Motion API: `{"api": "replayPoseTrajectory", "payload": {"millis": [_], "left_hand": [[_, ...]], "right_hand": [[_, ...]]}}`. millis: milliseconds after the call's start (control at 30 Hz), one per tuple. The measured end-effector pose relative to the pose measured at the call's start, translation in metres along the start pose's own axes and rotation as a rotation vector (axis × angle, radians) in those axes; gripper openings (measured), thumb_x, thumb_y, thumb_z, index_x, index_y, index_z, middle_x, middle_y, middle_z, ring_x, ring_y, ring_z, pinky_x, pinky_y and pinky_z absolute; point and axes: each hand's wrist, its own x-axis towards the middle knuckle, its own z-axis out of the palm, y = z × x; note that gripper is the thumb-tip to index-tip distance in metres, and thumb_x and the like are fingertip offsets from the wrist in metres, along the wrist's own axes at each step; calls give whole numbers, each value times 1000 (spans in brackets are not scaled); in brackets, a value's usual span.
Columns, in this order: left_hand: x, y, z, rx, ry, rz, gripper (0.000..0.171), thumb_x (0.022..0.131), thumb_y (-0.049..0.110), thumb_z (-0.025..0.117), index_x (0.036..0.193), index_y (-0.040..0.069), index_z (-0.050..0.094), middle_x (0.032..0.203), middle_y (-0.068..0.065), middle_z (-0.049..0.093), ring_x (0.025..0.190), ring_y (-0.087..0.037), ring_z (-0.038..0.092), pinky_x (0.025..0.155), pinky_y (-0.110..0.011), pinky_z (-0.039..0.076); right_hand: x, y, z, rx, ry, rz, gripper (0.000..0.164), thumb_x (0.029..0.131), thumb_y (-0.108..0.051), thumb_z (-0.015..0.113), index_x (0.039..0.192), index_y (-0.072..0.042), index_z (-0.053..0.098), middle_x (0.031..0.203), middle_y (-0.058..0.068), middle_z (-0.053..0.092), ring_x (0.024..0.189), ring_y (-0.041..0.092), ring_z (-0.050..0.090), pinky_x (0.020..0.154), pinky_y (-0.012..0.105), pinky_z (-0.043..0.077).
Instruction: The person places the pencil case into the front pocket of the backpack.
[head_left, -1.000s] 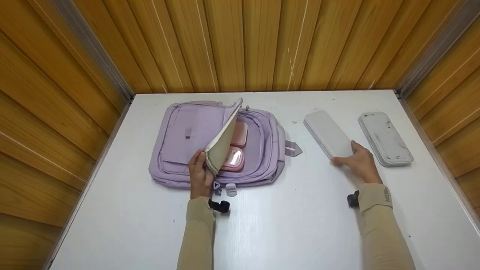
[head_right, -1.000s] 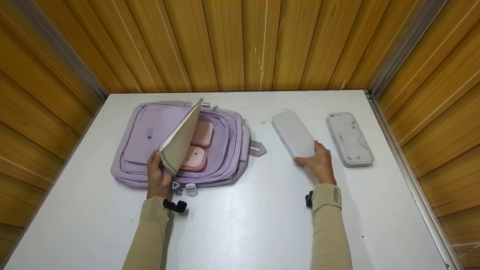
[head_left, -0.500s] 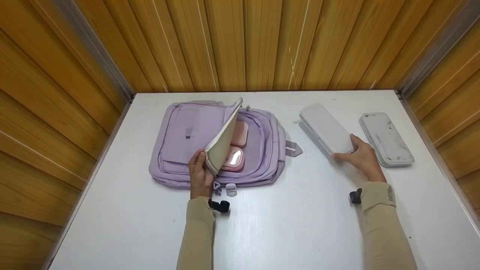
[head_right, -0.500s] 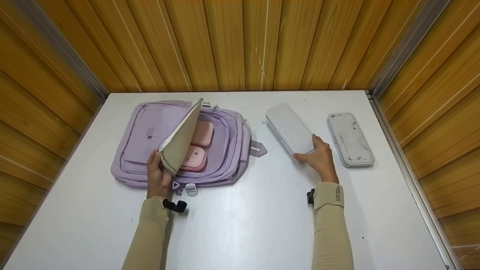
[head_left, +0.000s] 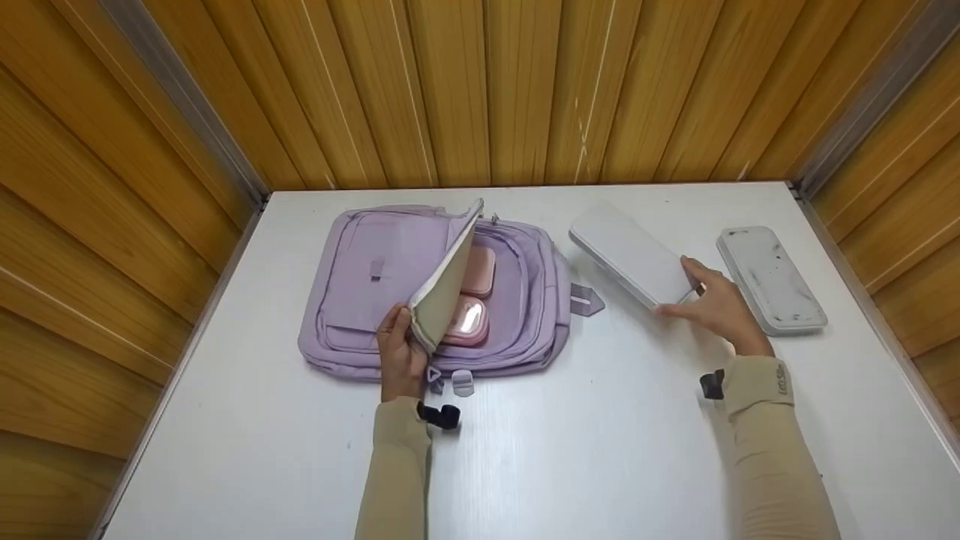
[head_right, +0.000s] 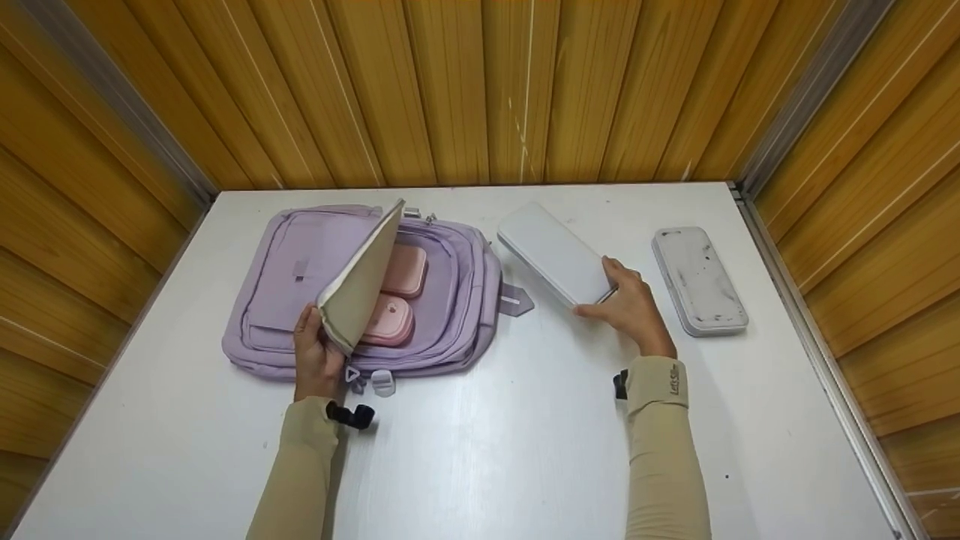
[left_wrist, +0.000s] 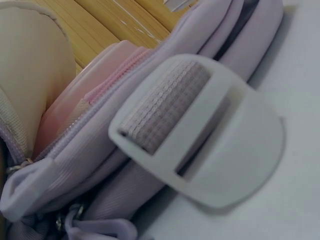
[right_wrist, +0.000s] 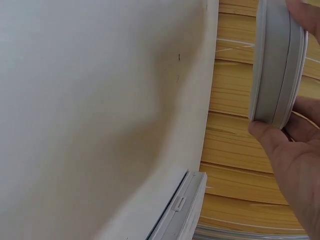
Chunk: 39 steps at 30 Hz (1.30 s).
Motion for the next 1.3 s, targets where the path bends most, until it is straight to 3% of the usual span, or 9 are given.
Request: {"api": "replayPoseTrajectory", "payload": {"millis": [133, 367, 1100, 1300], "left_hand": [[0, -1, -1, -11, 6, -12, 19, 66, 15, 83, 81, 10, 74, 81, -1, 70, 79, -13, 66, 73, -25, 55], [2, -1, 0, -12, -5, 7, 19, 66, 16, 84, 81, 10, 74, 81, -1, 70, 78, -12, 66, 73, -24, 55], [0, -2, -1, -26, 22, 12, 23, 63, 14, 85, 83, 8, 74, 80, -2, 69, 77, -12, 66, 72, -23, 54], [0, -2, -2, -29, -22, 15, 16, 69, 13, 82, 83, 10, 75, 81, -1, 72, 78, -11, 67, 72, -23, 55]], "right_hand": [[0, -8, 1, -9, -41, -36, 111, 69, -47, 83, 152, -9, 21, 159, 17, 16, 145, 45, 11, 115, 60, 16], [7, -22, 7, 43, -95, -126, 107, 68, -34, 87, 151, -6, 25, 159, 16, 20, 145, 38, 19, 116, 49, 25], [31, -63, 33, -30, -179, -253, 101, 67, -26, 88, 148, -5, 33, 157, 15, 27, 145, 36, 22, 118, 51, 22], [37, -73, 43, -25, -199, -277, 102, 65, -28, 89, 148, -7, 35, 156, 13, 29, 145, 34, 23, 118, 50, 20]]}}
